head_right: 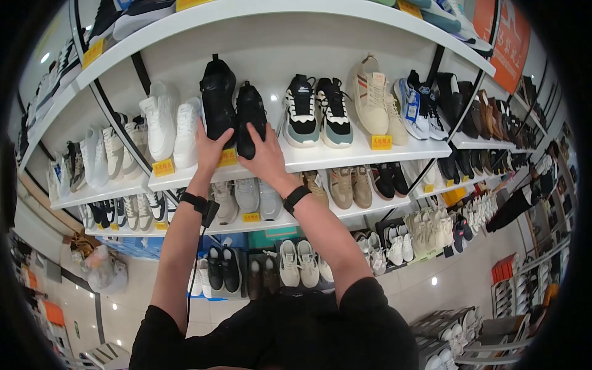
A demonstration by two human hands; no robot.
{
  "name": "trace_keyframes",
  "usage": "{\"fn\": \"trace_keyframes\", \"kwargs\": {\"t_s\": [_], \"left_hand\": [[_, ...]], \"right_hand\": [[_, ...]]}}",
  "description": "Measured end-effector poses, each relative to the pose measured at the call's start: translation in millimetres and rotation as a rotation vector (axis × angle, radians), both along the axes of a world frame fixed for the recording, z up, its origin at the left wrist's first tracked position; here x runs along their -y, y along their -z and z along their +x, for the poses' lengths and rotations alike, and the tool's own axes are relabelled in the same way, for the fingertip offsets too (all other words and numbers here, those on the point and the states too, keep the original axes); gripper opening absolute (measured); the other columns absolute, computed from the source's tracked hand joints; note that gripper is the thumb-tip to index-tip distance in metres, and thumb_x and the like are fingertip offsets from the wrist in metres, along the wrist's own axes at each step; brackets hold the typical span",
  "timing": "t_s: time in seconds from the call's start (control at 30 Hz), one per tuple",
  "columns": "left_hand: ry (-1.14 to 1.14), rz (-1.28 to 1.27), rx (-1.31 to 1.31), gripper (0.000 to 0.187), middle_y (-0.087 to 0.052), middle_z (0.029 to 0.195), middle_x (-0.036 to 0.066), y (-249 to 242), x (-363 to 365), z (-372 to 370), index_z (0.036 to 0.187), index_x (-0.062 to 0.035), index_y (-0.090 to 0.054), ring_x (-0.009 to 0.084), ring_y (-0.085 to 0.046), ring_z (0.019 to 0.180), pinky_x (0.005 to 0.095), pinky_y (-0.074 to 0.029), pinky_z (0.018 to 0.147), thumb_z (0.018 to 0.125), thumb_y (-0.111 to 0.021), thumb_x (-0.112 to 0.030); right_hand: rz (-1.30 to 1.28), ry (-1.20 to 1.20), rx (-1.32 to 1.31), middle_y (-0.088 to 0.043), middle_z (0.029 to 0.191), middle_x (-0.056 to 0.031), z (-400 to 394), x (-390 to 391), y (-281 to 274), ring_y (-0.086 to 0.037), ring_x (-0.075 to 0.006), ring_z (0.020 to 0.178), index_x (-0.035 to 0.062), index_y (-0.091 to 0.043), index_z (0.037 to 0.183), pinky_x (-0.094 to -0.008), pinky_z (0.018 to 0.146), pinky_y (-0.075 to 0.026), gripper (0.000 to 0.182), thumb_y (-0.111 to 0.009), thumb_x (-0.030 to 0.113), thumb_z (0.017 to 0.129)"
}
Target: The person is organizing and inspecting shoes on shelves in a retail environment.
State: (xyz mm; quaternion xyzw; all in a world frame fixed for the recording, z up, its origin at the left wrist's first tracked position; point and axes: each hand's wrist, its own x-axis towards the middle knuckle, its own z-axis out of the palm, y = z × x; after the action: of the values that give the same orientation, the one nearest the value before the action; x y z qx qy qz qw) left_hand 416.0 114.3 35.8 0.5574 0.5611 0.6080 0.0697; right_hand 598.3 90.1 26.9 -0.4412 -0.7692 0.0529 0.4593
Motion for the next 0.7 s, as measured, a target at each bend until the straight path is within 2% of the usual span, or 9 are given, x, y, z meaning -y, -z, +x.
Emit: {"fn": "trace_keyframes", "kwargs": {"t_s": [0.07,0.23,0.33,0.4,0.63,0.7], "left_hand": [[0.053,0.020,0.047,0.114,-0.038,0.149,0.034,4,-1,1,0.154,0.0076,-0.024,0.0441,-0.039,0.140,0.0459,-0.033,0.116,0.072,-0.088,-0.037],[0.076,0.024,0.007,0.112,-0.037,0.150,0.033,3,0,7,0.155,0.0059,-0.024,0.0435,-0.038,0.140,0.0444,-0.033,0.117,0.073,-0.089,-0.035],[0.119,-0.002,0.053,0.110,-0.042,0.148,0.029,2,0,9,0.154,0.0074,-0.026,0.0381,-0.043,0.138,0.0414,-0.034,0.116,0.074,-0.087,-0.036],[0.154,0.007,0.072,0.113,-0.033,0.151,0.031,4,0,9,0.156,0.0050,-0.022,0.0447,-0.037,0.140,0.0442,-0.032,0.117,0.074,-0.088,-0.035],[0.102,-0.009,0.051,0.117,-0.033,0.151,0.032,4,-8,11,0.156,0.0053,-0.020,0.0450,-0.035,0.142,0.0442,-0.032,0.118,0.073,-0.088,-0.039],[0.104,-0.019,0.025,0.119,-0.032,0.152,0.033,6,-9,9,0.156,0.0056,-0.019,0.0450,-0.033,0.143,0.0443,-0.032,0.118,0.072,-0.089,-0.041]], "right_hand": [[0.090,0.016,-0.040,-0.034,0.149,-0.0380,-4,2,9,-0.039,-0.0509,0.137,0.0187,-0.055,0.143,-0.0480,0.113,-0.040,0.078,-0.082,0.027,0.070],[0.102,0.083,-0.038,-0.034,0.151,-0.0368,-2,11,13,-0.041,-0.0506,0.136,0.0180,-0.058,0.142,-0.0477,0.112,-0.041,0.076,-0.081,0.025,0.070],[0.140,0.115,-0.021,-0.035,0.150,-0.0376,0,15,11,-0.042,-0.0514,0.135,0.0165,-0.058,0.142,-0.0482,0.111,-0.042,0.075,-0.080,0.025,0.071],[0.137,0.126,-0.013,-0.036,0.149,-0.0385,1,15,10,-0.043,-0.0517,0.135,0.0149,-0.059,0.140,-0.0486,0.110,-0.042,0.073,-0.080,0.025,0.071],[0.099,0.109,-0.001,-0.037,0.148,-0.0382,3,8,6,-0.043,-0.0520,0.134,0.0145,-0.058,0.141,-0.0483,0.111,-0.042,0.074,-0.079,0.025,0.071],[0.084,0.150,0.022,-0.034,0.152,-0.0366,3,8,8,-0.043,-0.0485,0.137,0.0178,-0.054,0.144,-0.0465,0.111,-0.043,0.075,-0.076,0.026,0.073]]}}
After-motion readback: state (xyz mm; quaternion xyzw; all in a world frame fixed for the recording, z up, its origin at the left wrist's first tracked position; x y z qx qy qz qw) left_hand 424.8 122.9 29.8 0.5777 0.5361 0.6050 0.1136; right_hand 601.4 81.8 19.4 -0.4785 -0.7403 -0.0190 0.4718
